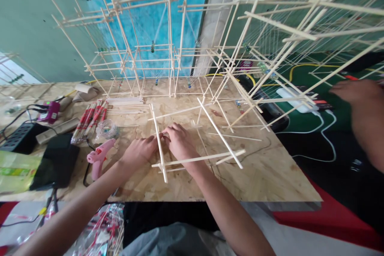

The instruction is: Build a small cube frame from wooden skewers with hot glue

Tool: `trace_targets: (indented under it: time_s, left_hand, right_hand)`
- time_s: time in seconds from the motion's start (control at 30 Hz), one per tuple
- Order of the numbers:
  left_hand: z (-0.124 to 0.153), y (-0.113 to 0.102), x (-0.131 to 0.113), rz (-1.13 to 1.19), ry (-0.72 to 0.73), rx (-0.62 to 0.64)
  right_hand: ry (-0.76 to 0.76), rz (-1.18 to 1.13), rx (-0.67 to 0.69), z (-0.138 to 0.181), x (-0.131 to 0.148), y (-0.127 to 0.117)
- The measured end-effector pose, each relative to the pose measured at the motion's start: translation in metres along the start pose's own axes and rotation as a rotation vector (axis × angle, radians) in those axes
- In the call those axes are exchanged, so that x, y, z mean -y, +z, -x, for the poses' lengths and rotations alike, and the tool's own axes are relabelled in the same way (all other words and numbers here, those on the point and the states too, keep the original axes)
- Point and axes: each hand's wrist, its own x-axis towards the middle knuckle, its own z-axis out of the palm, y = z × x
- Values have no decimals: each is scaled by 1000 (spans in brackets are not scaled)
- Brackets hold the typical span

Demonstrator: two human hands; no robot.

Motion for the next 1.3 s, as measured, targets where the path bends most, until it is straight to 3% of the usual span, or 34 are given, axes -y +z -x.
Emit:
trace_targets:
  time_s: [0.43,0.53,0.63,0.73,0.93,1.3]
  left_hand:
    - [9,-10,-15,79,51,-8]
    - [16,-4,-16,385,8,-183]
    - [13,8,-12,662,-175,-406]
    - [1,20,-5,769,-280,-478]
    - [-17,34,0,1047,-329,-423]
    - [-21,36,-4,1375,-394,-406]
  right_hand:
    - [9,-21,8,1,1,-3]
    - [1,-11,21,1,0,-3]
    - [-10,11,-1,2,-1,-1]
    - [-7,62,-19,1,0,2]
    - [-24,187,-15,0,10,0]
    - [16,287,60,-1,25,-5]
